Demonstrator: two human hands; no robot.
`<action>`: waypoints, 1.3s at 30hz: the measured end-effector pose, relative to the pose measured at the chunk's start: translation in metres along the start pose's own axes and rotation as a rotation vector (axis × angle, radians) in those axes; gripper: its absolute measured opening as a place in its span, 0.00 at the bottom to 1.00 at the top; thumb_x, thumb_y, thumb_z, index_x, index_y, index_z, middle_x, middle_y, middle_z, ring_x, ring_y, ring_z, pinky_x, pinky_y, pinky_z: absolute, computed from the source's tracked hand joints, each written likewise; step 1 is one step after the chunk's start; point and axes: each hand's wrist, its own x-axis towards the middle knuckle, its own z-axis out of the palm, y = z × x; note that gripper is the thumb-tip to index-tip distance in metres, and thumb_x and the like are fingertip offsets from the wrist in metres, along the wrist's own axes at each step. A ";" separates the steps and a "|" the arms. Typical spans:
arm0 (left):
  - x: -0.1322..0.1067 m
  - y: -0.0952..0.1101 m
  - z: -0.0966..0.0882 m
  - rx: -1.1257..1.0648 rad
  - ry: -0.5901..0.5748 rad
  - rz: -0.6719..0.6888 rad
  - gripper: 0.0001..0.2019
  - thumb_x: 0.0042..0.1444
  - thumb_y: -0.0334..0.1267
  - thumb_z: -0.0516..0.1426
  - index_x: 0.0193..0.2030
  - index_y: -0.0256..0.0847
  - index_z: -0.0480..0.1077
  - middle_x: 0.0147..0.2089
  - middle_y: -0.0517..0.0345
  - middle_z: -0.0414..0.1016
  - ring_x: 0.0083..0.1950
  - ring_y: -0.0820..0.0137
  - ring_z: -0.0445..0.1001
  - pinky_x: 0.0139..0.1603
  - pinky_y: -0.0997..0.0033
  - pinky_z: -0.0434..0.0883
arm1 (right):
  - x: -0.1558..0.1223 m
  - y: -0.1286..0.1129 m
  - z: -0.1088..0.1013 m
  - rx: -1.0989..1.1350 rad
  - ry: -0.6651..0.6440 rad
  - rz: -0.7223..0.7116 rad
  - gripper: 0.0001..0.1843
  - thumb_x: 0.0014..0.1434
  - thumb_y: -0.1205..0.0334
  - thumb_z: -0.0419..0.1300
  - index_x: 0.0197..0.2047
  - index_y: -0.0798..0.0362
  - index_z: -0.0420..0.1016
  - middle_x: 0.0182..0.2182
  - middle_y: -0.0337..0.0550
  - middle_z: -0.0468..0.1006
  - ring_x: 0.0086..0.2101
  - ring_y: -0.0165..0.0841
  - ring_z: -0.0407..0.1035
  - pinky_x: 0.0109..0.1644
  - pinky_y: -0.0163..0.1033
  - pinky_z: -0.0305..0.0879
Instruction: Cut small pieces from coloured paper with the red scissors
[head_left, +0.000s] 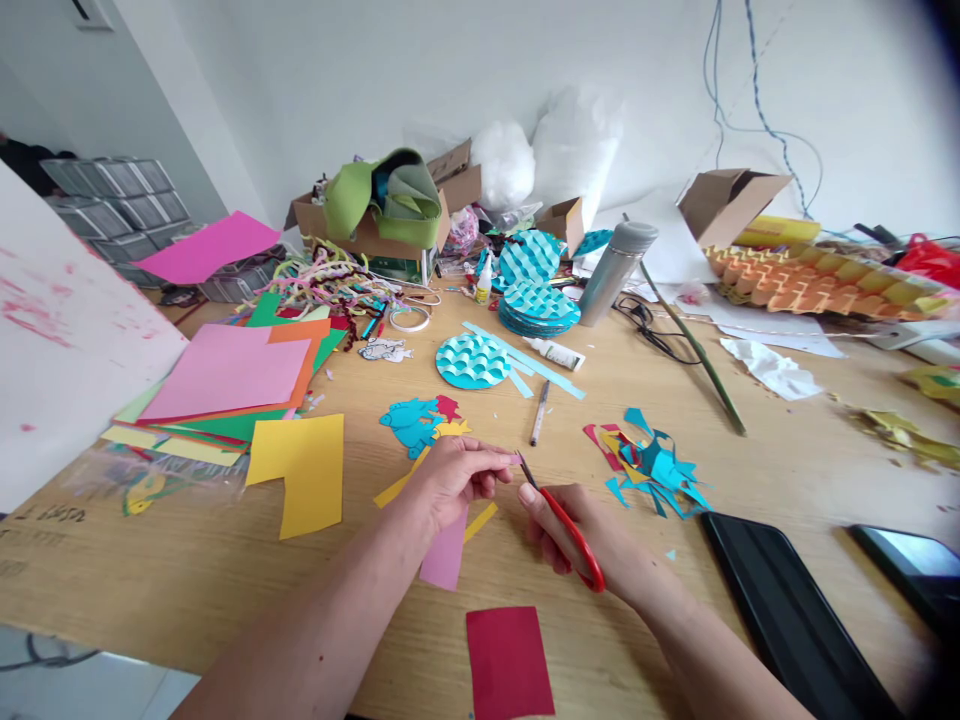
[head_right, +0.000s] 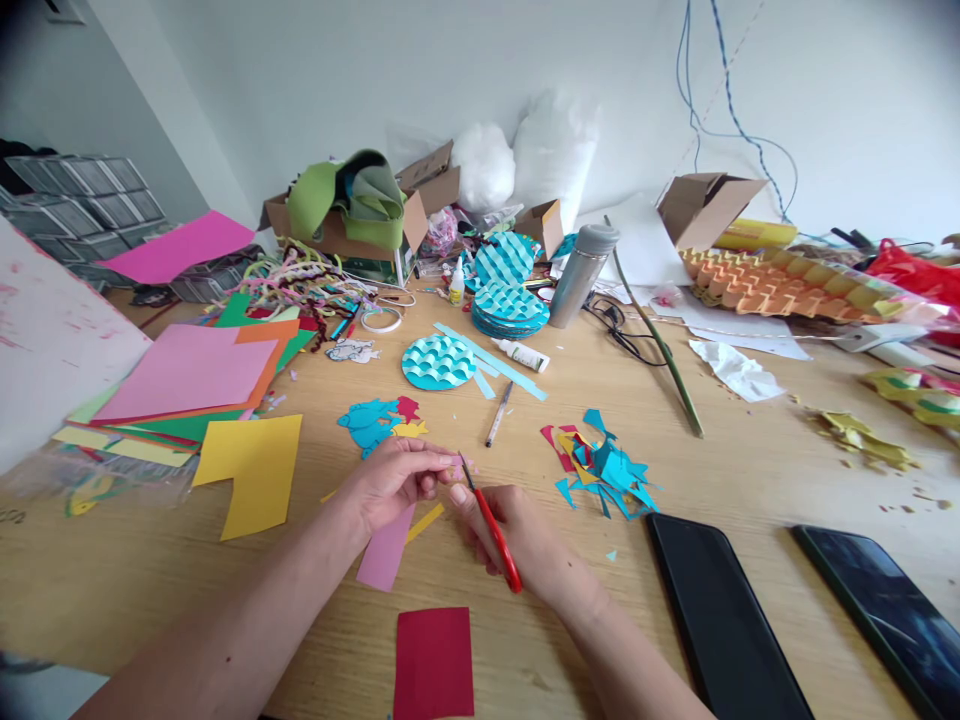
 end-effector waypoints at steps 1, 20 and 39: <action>0.000 0.000 0.000 0.002 0.003 0.002 0.09 0.36 0.35 0.67 0.24 0.32 0.77 0.23 0.55 0.72 0.21 0.81 0.62 0.22 0.78 0.56 | 0.000 0.000 0.000 -0.002 -0.002 -0.003 0.30 0.60 0.38 0.48 0.21 0.56 0.66 0.14 0.37 0.67 0.15 0.25 0.60 0.18 0.28 0.53; 0.002 -0.002 -0.003 0.053 -0.011 0.036 0.09 0.36 0.37 0.66 0.23 0.33 0.76 0.21 0.55 0.71 0.19 0.81 0.61 0.21 0.76 0.54 | 0.001 0.003 0.001 -0.002 0.001 0.027 0.30 0.57 0.36 0.49 0.22 0.56 0.65 0.14 0.36 0.65 0.14 0.24 0.60 0.16 0.28 0.52; 0.004 -0.006 -0.006 0.047 -0.024 0.030 0.07 0.39 0.35 0.64 0.26 0.33 0.76 0.22 0.56 0.72 0.20 0.81 0.63 0.22 0.78 0.57 | 0.001 0.000 0.001 0.004 0.041 0.067 0.29 0.56 0.37 0.52 0.19 0.54 0.61 0.10 0.34 0.61 0.12 0.23 0.56 0.14 0.27 0.48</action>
